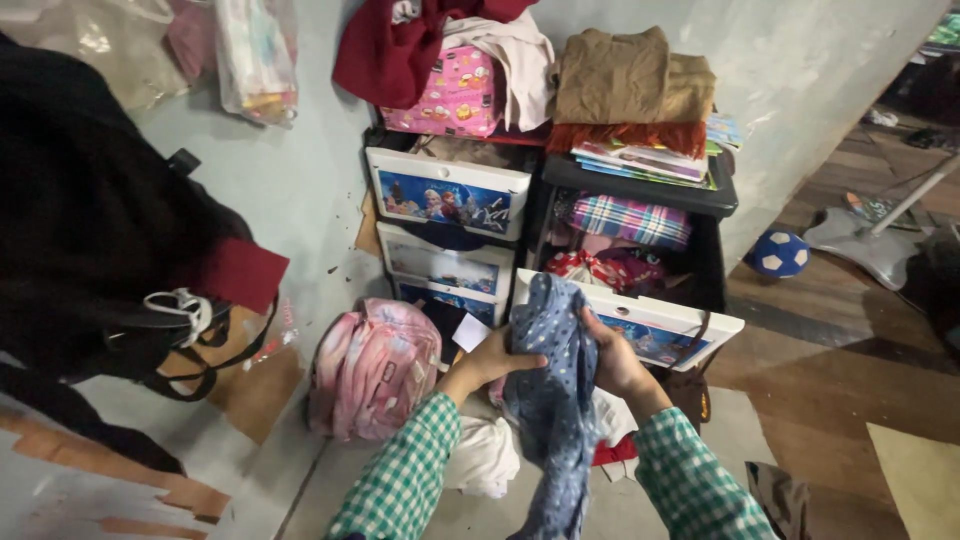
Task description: Folding clothes and organizing them in a plastic drawer unit.
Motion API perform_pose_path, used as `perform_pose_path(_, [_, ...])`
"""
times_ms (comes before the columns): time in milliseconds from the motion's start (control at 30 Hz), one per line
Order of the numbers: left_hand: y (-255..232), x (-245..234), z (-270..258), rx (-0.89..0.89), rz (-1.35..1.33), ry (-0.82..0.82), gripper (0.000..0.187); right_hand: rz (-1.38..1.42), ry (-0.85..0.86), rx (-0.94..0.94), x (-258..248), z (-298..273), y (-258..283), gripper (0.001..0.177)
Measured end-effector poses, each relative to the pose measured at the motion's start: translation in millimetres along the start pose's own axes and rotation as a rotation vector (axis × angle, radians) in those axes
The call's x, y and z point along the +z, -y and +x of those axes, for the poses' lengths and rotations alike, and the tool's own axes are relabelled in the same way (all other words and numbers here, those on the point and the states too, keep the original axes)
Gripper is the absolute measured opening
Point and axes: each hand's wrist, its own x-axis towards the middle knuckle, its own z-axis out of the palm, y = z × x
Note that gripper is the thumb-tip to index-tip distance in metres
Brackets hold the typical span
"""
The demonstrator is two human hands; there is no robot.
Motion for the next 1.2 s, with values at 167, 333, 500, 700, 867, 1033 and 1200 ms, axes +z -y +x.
perform_pose_path(167, [-8.7,26.9,21.9,-0.324,-0.413,0.130,0.089,-0.031,0.111,0.054,-11.2,-14.1,36.2,0.056])
perform_pose_path(333, [-47.1,60.3,36.1,-0.302,-0.082,0.224,0.078,-0.016,0.039,-0.048,-23.7,-30.2,64.2,0.053])
perform_pose_path(500, [-50.7,64.6,59.3,-0.319,0.003,0.140,0.058,-0.252,-0.039,-0.118,-41.4,-32.6,71.8,0.062])
perform_pose_path(700, [-44.9,51.2,66.5,-0.292,-0.189,0.151,0.051,-0.314,-0.096,0.106,-91.6,-34.5,45.5,0.098])
perform_pose_path(867, [-68.4,41.5,65.8,-0.397,-0.250,0.064,0.055,-0.652,0.177,-0.184,-107.1,-13.1,45.9,0.062])
perform_pose_path(1033, [-51.7,23.6,71.4,-0.166,0.097,-0.300,0.064,-0.494,0.024,-0.145,-37.2,-18.8,60.0,0.054])
perform_pose_path(1200, [18.1,25.1,63.5,0.167,0.880,-0.585,0.106,-0.246,-0.029,-0.095,-15.9,-10.8,51.9,0.052])
